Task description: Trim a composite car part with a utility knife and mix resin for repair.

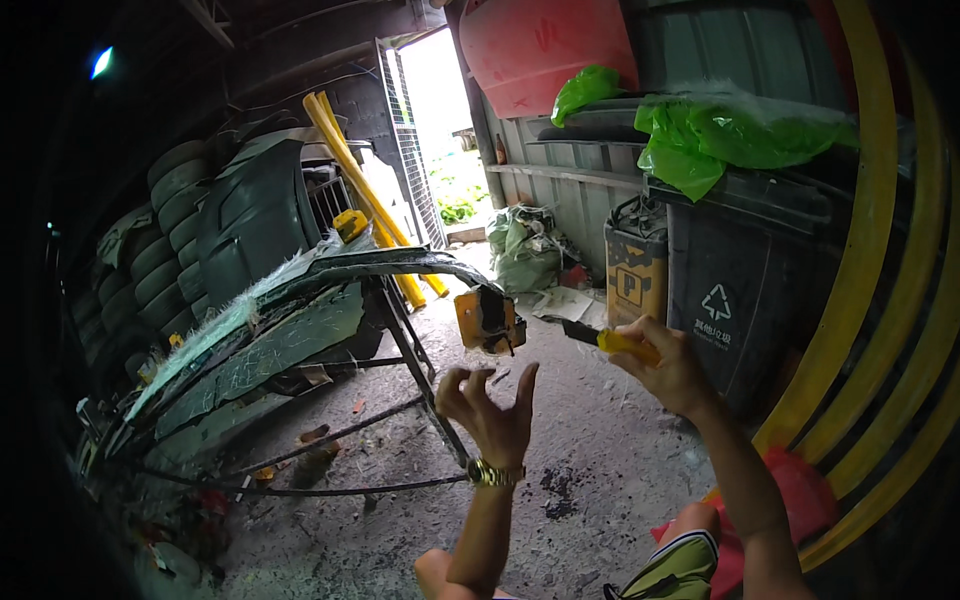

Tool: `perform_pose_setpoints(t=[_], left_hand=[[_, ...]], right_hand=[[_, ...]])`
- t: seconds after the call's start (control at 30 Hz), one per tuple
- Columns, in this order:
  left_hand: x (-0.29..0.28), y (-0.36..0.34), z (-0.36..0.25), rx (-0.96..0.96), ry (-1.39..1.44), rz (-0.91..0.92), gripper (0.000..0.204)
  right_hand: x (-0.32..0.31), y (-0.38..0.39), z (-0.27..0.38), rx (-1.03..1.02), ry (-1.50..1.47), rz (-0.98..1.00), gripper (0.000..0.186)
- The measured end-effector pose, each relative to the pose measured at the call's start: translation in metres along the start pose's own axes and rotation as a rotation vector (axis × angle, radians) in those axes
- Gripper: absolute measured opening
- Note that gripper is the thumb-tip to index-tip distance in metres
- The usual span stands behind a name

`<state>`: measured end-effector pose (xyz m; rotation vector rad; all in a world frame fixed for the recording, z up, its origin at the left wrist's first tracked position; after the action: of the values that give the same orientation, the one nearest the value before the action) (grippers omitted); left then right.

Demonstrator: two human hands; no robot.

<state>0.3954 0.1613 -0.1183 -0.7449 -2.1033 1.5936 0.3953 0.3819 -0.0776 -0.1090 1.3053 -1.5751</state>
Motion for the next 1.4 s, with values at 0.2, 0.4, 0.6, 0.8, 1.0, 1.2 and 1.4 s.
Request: perform_pose_setpoints(t=[0.2,0.4,0.6,0.8,1.0,1.2,1.4], left_hand=[[0.015,-0.024,0.012,0.063,-0.154,0.051,0.051],[-0.020,-0.043,-0.002,0.148,-0.201,0.191,0.015],[-0.068,-0.067,-0.018,0.157,-0.153,0.182,0.016],[-0.087,-0.089,-0.008,0.115,-0.144,0.227,0.015],[-0.092,-0.096,0.003,0.119,-0.091,0.204,0.013],[-0.121,-0.092,0.021,-0.086,0.104,0.073,0.010],[-0.133,0.018,0.041,-0.238,0.138,0.421,0.014]], right_hand=[[0.022,0.013,-0.014,0.044,-0.116,0.049,0.025],[0.028,0.007,-0.019,0.013,-0.123,0.080,0.025],[0.019,-0.027,0.012,-0.224,0.193,0.036,0.027],[0.024,-0.074,0.044,-0.641,0.405,-0.038,0.027],[0.028,-0.103,0.068,-0.776,0.461,-0.005,0.024],[0.002,-0.121,0.040,-0.350,0.075,-0.189,0.024],[0.048,0.017,-0.016,0.183,-0.635,0.026,0.036]])
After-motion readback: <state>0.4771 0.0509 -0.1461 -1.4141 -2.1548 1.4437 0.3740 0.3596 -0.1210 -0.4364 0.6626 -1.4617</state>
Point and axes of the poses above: each hand's wrist, its own y-axis away from the middle knuckle, its own x-axis out of the palm, z = x × y, the point moved 4 cm from there along -y, towards the middle knuckle, and after that the axes turned 10 degrees about y, right-handed, at the moved point
